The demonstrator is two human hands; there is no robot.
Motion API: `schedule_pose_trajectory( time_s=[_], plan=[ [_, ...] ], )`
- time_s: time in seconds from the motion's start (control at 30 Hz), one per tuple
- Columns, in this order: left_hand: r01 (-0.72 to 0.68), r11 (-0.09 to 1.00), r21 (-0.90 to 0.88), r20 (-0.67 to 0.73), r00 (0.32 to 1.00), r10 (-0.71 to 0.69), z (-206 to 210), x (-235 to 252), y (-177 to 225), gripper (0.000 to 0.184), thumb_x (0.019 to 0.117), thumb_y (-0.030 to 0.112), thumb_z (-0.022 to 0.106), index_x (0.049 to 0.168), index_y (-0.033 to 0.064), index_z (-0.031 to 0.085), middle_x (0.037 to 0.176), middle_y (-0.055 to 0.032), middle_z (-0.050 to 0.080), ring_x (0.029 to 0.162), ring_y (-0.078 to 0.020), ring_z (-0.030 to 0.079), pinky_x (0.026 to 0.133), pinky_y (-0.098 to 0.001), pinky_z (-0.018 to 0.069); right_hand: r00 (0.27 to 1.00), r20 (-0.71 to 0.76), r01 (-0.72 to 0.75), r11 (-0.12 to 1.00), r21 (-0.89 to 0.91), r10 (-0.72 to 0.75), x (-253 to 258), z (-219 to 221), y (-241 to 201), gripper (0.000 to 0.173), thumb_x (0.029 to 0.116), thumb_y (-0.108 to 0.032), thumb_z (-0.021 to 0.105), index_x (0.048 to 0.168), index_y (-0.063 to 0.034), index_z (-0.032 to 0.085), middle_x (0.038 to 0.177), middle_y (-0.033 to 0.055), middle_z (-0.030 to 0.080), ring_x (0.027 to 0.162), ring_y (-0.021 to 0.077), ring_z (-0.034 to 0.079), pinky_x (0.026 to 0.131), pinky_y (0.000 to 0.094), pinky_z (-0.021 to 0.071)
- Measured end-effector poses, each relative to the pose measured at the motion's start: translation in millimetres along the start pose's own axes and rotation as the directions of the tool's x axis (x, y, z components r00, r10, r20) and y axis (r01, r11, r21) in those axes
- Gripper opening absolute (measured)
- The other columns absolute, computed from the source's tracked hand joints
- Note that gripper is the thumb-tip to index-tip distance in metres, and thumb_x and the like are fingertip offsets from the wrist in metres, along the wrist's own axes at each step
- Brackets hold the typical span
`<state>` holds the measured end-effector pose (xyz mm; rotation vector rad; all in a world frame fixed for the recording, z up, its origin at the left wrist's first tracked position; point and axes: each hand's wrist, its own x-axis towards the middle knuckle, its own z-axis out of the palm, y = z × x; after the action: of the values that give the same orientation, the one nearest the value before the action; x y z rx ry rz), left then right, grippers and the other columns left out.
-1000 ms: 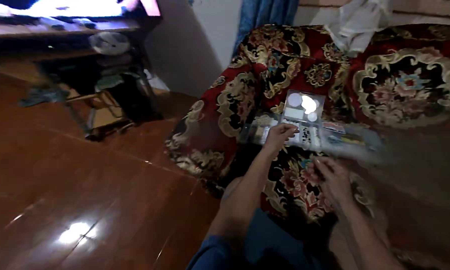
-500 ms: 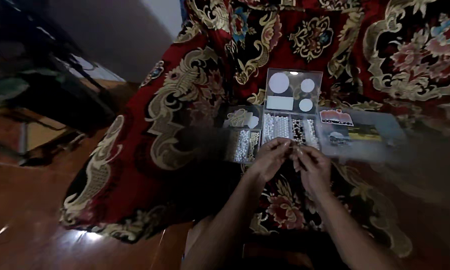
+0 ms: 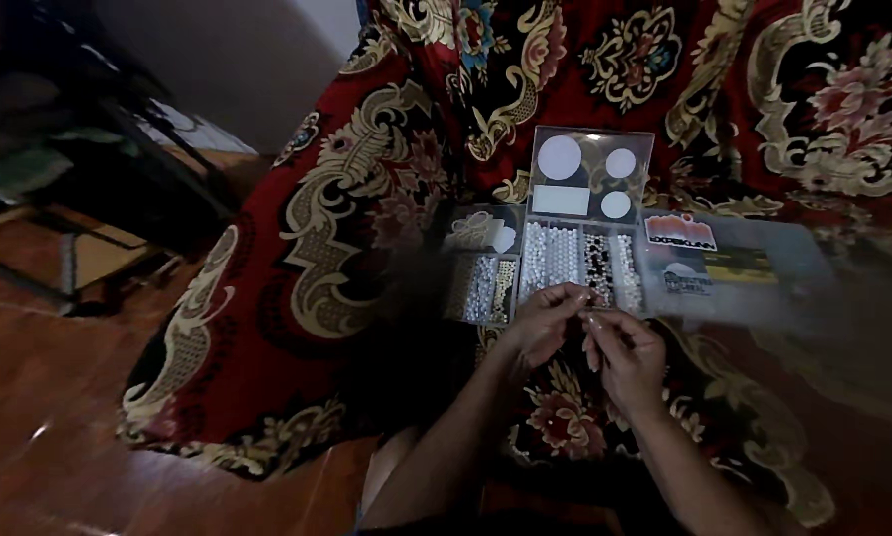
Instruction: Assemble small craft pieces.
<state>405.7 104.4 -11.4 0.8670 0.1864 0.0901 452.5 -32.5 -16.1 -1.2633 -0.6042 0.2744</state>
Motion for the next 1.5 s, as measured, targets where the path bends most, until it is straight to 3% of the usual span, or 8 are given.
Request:
schedule_pose_trajectory(
  time_s=[0.13, 0.33, 0.8, 1.23, 1.5],
  plan=[
    [0.013, 1.0, -0.024, 0.061, 0.998, -0.012, 2.0, -5.1, 0.8, 0.022, 0.105, 0.011, 0.048, 0.097, 0.0146, 0.068, 0.097, 0.0041, 0.072, 0.082, -0.0046, 0.067, 0.077, -0.0242, 0.0564, 0.997, -0.001, 0.081, 0.996, -0.024, -0.081, -4.6, -0.6, -6.4, 0.013, 0.0979, -0.006, 0.061, 0.094, -0.0073, 0.074, 0.074, -0.0069, 0.071, 0.054, -0.0015, 0.061, 0.049, 0.0147, 0.0532],
    [0.029, 0.999, -0.04, 0.109, 0.994, -0.024, 2.3, -4.1, -4.7, 0.022, 0.1035, 0.013, 0.05, 0.09, 0.0173, 0.066, 0.088, 0.0066, 0.07, 0.076, -0.0029, 0.065, 0.071, -0.0223, 0.0556, 0.992, 0.037, 0.124, 0.992, -0.012, -0.124, -3.3, -4.5, -5.1, 0.014, 0.0991, -0.009, 0.061, 0.093, -0.0123, 0.073, 0.075, -0.0083, 0.07, 0.057, -0.0018, 0.062, 0.052, 0.0146, 0.0539],
    [0.062, 0.991, -0.117, 0.142, 0.989, -0.045, 1.1, -1.4, -8.5, 0.026, 0.1071, 0.019, 0.045, 0.096, 0.0141, 0.068, 0.093, 0.0042, 0.071, 0.079, -0.0043, 0.066, 0.073, -0.023, 0.0559, 0.989, 0.041, 0.145, 0.989, -0.028, -0.144, 0.5, -7.9, 4.2, 0.014, 0.0974, -0.007, 0.06, 0.09, -0.0129, 0.071, 0.073, -0.0088, 0.068, 0.057, -0.0027, 0.06, 0.052, 0.0135, 0.0526],
    [-0.009, 0.993, 0.114, 0.116, 0.993, -0.004, -2.3, -0.2, 3.2, 0.023, 0.1046, 0.009, 0.047, 0.098, 0.0103, 0.069, 0.098, 0.0045, 0.072, 0.089, -0.0054, 0.067, 0.084, -0.0271, 0.0565, 0.991, 0.018, 0.136, 0.988, -0.067, -0.135, 0.0, -7.9, 3.0, 0.014, 0.0962, -0.006, 0.06, 0.087, -0.0122, 0.069, 0.074, -0.009, 0.069, 0.056, -0.003, 0.06, 0.05, 0.0131, 0.0523],
    [0.029, 0.99, 0.135, 0.087, 0.995, -0.041, -2.2, 0.4, 8.9, 0.023, 0.1045, 0.006, 0.046, 0.099, 0.0079, 0.068, 0.096, 0.0041, 0.072, 0.087, -0.006, 0.068, 0.083, -0.0268, 0.0577, 0.992, 0.031, 0.128, 0.99, -0.066, -0.126, 1.2, -8.4, 3.7, 0.014, 0.0956, -0.005, 0.059, 0.087, -0.0107, 0.069, 0.074, -0.0076, 0.069, 0.056, -0.0022, 0.06, 0.05, 0.0138, 0.0523]
  ],
)
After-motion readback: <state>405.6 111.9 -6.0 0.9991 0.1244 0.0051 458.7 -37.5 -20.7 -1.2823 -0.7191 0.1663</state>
